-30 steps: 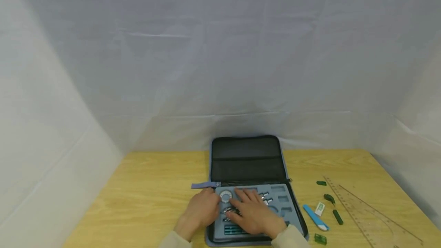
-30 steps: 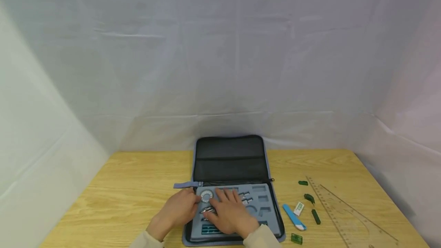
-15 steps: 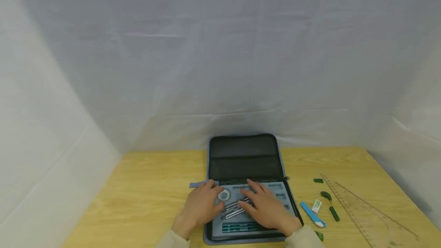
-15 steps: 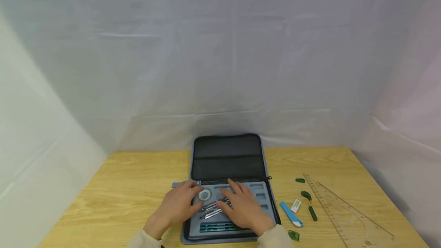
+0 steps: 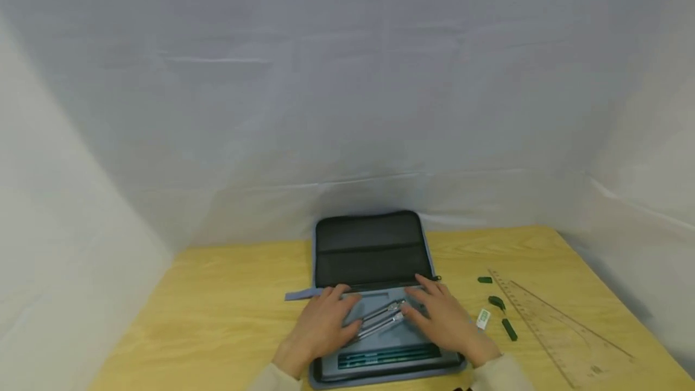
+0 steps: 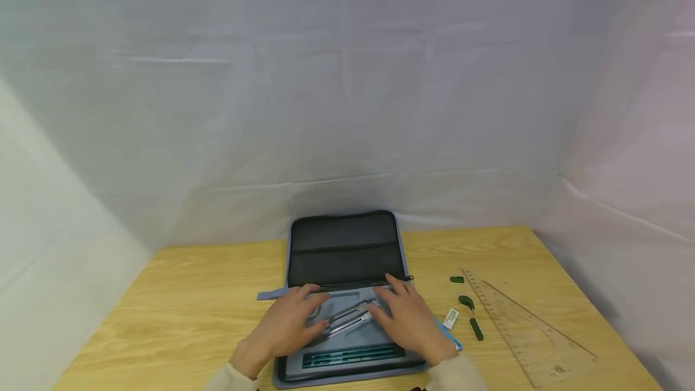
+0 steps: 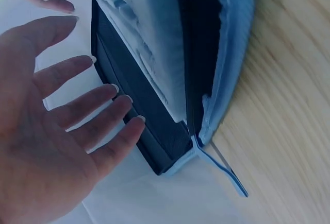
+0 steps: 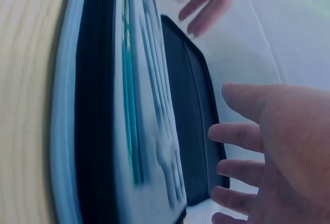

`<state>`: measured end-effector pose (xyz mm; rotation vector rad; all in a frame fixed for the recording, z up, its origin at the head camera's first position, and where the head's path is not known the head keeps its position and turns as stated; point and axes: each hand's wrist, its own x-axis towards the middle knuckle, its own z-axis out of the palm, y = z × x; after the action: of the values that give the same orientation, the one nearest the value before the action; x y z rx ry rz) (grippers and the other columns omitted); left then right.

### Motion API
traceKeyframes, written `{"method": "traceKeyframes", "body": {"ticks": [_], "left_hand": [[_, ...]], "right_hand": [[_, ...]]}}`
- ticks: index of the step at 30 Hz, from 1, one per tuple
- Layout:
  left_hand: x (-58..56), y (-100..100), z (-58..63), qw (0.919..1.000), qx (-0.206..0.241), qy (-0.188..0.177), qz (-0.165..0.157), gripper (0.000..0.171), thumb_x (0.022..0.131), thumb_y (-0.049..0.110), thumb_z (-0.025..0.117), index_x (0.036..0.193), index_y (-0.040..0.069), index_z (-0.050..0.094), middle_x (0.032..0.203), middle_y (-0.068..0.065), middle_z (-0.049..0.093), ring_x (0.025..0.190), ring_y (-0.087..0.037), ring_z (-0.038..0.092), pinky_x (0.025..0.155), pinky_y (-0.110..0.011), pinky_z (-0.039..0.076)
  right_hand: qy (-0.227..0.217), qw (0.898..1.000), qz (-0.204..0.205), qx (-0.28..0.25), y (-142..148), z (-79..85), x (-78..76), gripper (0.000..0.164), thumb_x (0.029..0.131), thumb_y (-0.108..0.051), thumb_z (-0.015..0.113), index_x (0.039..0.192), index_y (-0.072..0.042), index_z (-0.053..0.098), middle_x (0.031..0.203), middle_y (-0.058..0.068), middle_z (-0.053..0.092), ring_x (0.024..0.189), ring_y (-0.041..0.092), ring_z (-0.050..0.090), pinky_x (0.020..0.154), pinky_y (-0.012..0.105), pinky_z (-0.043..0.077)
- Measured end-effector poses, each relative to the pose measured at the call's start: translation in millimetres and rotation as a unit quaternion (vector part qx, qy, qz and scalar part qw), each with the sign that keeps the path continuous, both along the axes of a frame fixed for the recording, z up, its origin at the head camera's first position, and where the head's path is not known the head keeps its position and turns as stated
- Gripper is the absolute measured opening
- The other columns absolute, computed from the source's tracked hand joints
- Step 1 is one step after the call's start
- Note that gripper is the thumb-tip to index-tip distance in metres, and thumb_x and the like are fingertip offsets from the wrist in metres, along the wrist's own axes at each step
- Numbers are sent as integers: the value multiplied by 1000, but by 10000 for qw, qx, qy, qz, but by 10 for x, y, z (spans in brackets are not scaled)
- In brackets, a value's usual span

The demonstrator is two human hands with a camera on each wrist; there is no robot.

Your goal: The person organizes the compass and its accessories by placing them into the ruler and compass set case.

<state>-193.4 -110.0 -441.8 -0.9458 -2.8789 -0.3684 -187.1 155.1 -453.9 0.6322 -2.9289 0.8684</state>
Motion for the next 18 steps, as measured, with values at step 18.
{"method": "traceKeyframes", "body": {"ticks": [18], "left_hand": [[-24, 207, -55, 9981, 64, -107, -608, 38, 94, 31, 58, 129, 16, 60, 127, -9, 54, 110, -26, 54, 84, -45, 49]], "right_hand": [[188, 9964, -821, 132, 593, -66, 82, 40, 98, -31, 53, 129, -5, 59, 143, 26, 38, 126, 50, 33, 95, 65, 32]]}}
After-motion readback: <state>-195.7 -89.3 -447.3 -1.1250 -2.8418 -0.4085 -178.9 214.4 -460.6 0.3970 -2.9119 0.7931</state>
